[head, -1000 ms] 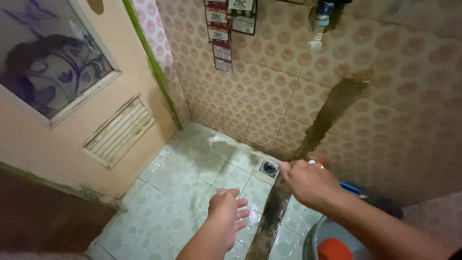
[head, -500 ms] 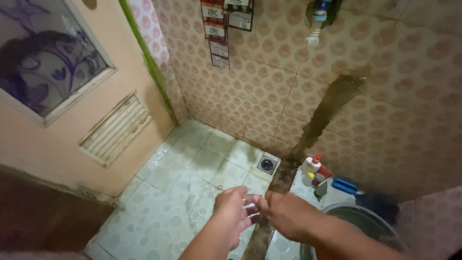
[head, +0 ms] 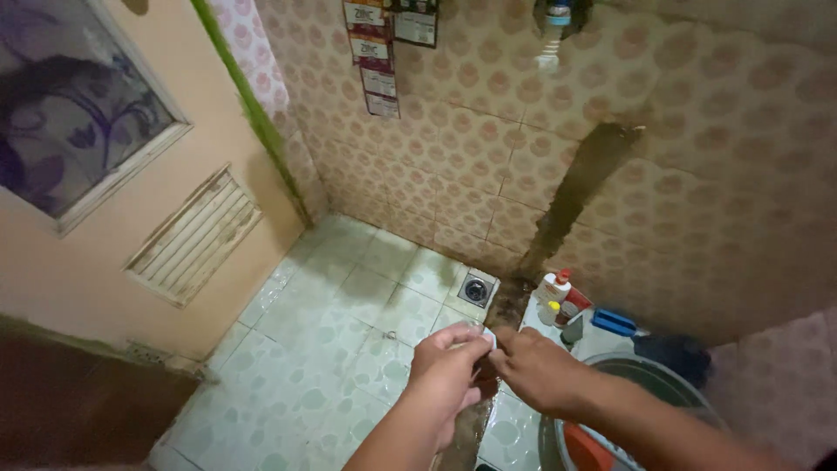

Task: The person rinses the shower floor with a hose, then uses a blue scrub brush to scrub the floor tiles and drain area. The person moves around the floor to scrub different sections.

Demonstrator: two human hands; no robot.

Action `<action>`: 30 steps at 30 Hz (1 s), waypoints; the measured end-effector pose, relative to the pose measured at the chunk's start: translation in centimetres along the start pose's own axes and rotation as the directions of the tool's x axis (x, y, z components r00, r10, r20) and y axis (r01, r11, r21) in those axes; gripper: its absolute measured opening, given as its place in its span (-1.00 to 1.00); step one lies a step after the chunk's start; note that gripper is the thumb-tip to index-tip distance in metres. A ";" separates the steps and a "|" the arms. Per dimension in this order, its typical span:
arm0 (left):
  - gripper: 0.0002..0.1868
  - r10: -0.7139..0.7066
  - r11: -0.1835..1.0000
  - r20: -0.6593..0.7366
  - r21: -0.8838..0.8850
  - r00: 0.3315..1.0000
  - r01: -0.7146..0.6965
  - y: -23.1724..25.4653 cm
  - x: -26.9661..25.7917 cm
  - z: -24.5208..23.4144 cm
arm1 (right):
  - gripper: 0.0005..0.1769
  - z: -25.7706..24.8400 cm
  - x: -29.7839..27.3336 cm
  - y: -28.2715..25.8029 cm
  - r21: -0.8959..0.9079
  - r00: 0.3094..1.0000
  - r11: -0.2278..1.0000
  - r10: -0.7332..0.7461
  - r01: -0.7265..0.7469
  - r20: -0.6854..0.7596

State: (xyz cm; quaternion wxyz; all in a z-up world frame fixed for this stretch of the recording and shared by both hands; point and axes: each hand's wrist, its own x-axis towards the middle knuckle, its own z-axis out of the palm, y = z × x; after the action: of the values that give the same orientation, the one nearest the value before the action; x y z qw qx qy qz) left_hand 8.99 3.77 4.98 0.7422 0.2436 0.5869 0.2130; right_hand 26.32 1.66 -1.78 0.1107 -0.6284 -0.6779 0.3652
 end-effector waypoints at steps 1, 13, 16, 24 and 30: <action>-0.74 -0.004 1.000 0.006 0.006 1.000 0.004 -0.4 0.6 0.1 | -0.54 -0.9 -0.6 -1.3 0.003 1.000 1.000 0.007 -0.007 -0.004; -0.60 0.124 0.992 -0.086 0.013 0.989 -0.124 -0.8 3.5 3.1 | -0.49 -2.8 -5.4 -1.0 0.118 0.962 0.960 0.264 -0.254 -0.075; -0.64 0.095 0.995 -0.082 0.046 0.992 -0.092 -0.3 3.2 3.6 | -0.55 -3.8 -7.0 -0.6 0.139 0.890 0.879 0.445 -0.456 0.102; -0.68 0.107 0.929 -0.115 0.366 0.988 -0.057 -0.5 2.7 4.6 | -0.52 -1.1 -8.5 4.6 0.089 0.858 0.855 0.513 -0.512 0.012; -0.66 0.096 0.942 -0.066 0.327 0.993 -0.070 -0.4 2.5 3.6 | -0.51 0.5 -8.7 10.4 0.137 0.822 0.816 0.570 -0.562 -0.020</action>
State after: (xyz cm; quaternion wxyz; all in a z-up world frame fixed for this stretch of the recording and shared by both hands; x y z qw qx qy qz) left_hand 13.11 4.55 3.48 0.6579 0.3781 0.6328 0.1543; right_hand 35.65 -7.26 -6.09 0.0567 -0.8039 -0.4326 0.4042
